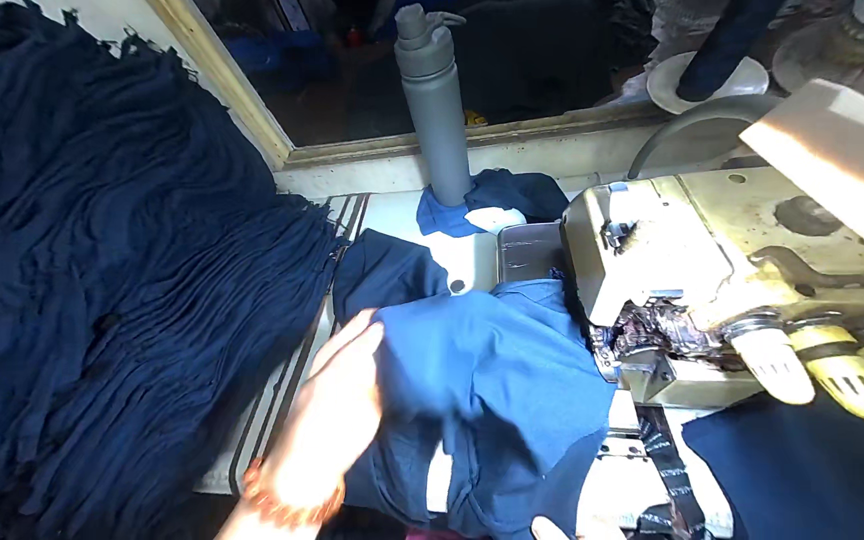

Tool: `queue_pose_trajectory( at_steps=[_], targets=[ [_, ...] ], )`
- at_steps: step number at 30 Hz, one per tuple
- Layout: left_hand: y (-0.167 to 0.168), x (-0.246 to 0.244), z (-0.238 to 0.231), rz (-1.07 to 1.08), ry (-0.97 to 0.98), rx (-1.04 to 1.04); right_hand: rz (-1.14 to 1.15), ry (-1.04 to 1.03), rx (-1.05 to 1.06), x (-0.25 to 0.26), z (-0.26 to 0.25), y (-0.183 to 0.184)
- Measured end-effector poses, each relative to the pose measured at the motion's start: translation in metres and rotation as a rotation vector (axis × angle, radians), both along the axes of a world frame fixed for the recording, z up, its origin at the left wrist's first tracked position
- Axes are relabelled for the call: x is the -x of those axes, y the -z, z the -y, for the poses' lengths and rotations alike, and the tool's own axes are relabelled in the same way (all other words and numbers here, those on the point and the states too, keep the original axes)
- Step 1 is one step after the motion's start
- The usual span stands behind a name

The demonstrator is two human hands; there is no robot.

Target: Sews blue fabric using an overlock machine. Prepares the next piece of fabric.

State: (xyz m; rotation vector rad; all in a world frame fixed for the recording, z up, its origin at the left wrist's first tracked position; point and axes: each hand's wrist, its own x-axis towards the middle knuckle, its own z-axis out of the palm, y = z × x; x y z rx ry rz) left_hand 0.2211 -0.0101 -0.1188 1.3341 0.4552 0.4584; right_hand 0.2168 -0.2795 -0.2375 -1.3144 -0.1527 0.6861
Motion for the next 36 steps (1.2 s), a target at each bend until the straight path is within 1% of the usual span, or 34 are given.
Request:
queue_pose_trajectory(
  at_steps=[1, 2, 3, 4, 5, 6, 7, 8, 9, 10, 11, 12, 13, 15, 16, 17, 18, 19, 20, 23, 24, 25, 26, 27, 28, 29, 30, 31, 33, 36],
  targets=[
    [-0.010, 0.018, 0.011, 0.071, 0.003, 0.346, 0.028, 0.002, -0.004, 0.001, 0.002, 0.000],
    [-0.017, 0.035, 0.018, 0.073, -0.012, 0.545, 0.048, 0.013, -0.001, 0.003, 0.002, -0.001],
    [-0.020, 0.049, 0.021, 0.003, -0.068, 0.594, 0.064, 0.029, 0.008, 0.004, 0.003, -0.005],
    [-0.018, 0.057, 0.019, -0.122, -0.157, 0.528, 0.092, 0.027, 0.019, 0.005, 0.004, -0.009],
    [-0.007, 0.062, 0.012, -0.256, -0.217, 0.372, 0.109, 0.026, 0.024, 0.006, 0.005, -0.011],
    [0.010, 0.068, 0.002, -0.382, -0.227, 0.124, 0.112, 0.026, 0.022, 0.007, 0.006, -0.011],
    [0.029, 0.075, -0.010, -0.485, -0.204, -0.180, 0.113, 0.011, 0.014, 0.009, 0.008, -0.009],
    [0.042, 0.081, -0.017, -0.543, -0.178, -0.482, 0.125, -0.009, 0.000, 0.010, 0.011, -0.008],
    [0.049, 0.085, -0.019, -0.547, -0.182, -0.769, 0.156, -0.024, -0.012, 0.011, 0.013, -0.006],
    [0.048, 0.086, -0.015, -0.493, -0.193, -0.996, 0.194, -0.039, -0.024, 0.013, 0.016, -0.005],
    [0.041, 0.085, -0.004, -0.398, -0.194, -1.151, 0.228, -0.055, -0.039, 0.014, 0.019, -0.005],
    [0.033, 0.082, 0.014, -0.290, -0.176, -1.219, 0.260, -0.072, -0.050, 0.014, 0.021, -0.007],
    [0.025, 0.079, 0.037, -0.202, -0.108, -1.221, 0.295, -0.090, -0.056, 0.015, 0.023, -0.009],
    [0.022, 0.078, 0.087, -0.133, 0.168, -1.144, 0.378, -0.139, -0.092, 0.013, 0.026, -0.013],
    [0.029, 0.078, 0.107, -0.138, 0.286, -1.142, 0.422, -0.165, -0.117, 0.012, 0.027, -0.013],
    [0.040, 0.078, 0.121, -0.133, 0.331, -1.180, 0.446, -0.189, -0.133, 0.011, 0.027, -0.015],
    [0.052, 0.077, 0.128, -0.113, 0.317, -1.210, 0.448, -0.207, -0.134, 0.009, 0.028, -0.017],
    [0.060, 0.075, 0.130, -0.094, 0.271, -1.175, 0.437, -0.227, -0.130, 0.008, 0.029, -0.020],
    [0.061, 0.071, 0.130, -0.102, 0.205, -1.064, 0.425, -0.244, -0.126, 0.008, 0.030, -0.022],
    [0.038, 0.051, 0.114, -0.291, -0.044, -0.500, 0.388, -0.285, -0.167, 0.007, 0.034, -0.020],
    [0.027, 0.045, 0.104, -0.295, -0.113, -0.368, 0.379, -0.290, -0.179, 0.005, 0.036, -0.019],
    [0.016, 0.043, 0.096, -0.256, -0.137, -0.350, 0.373, -0.291, -0.189, 0.004, 0.038, -0.017],
    [0.006, 0.045, 0.089, -0.196, -0.094, -0.420, 0.367, -0.291, -0.192, 0.002, 0.040, -0.016],
    [-0.003, 0.049, 0.085, -0.140, 0.003, -0.547, 0.355, -0.294, -0.196, 0.001, 0.043, -0.015],
    [-0.011, 0.054, 0.085, -0.090, 0.143, -0.671, 0.342, -0.297, -0.204, 0.001, 0.046, -0.015],
    [-0.016, 0.057, 0.088, -0.039, 0.308, -0.742, 0.332, -0.294, -0.209, 0.001, 0.049, -0.014],
    [-0.016, 0.058, 0.096, 0.002, 0.447, -0.769, 0.324, -0.289, -0.211, 0.000, 0.052, -0.013],
    [-0.011, 0.058, 0.105, 0.021, 0.540, -0.797, 0.319, -0.285, -0.212, 0.000, 0.054, -0.012],
    [0.005, 0.057, 0.122, 0.007, 0.636, -0.931, 0.314, -0.266, -0.211, -0.002, 0.059, -0.009],
    [0.019, 0.043, 0.135, -0.010, 0.647, -1.129, 0.293, -0.190, -0.193, -0.008, 0.061, -0.012]
  ],
)
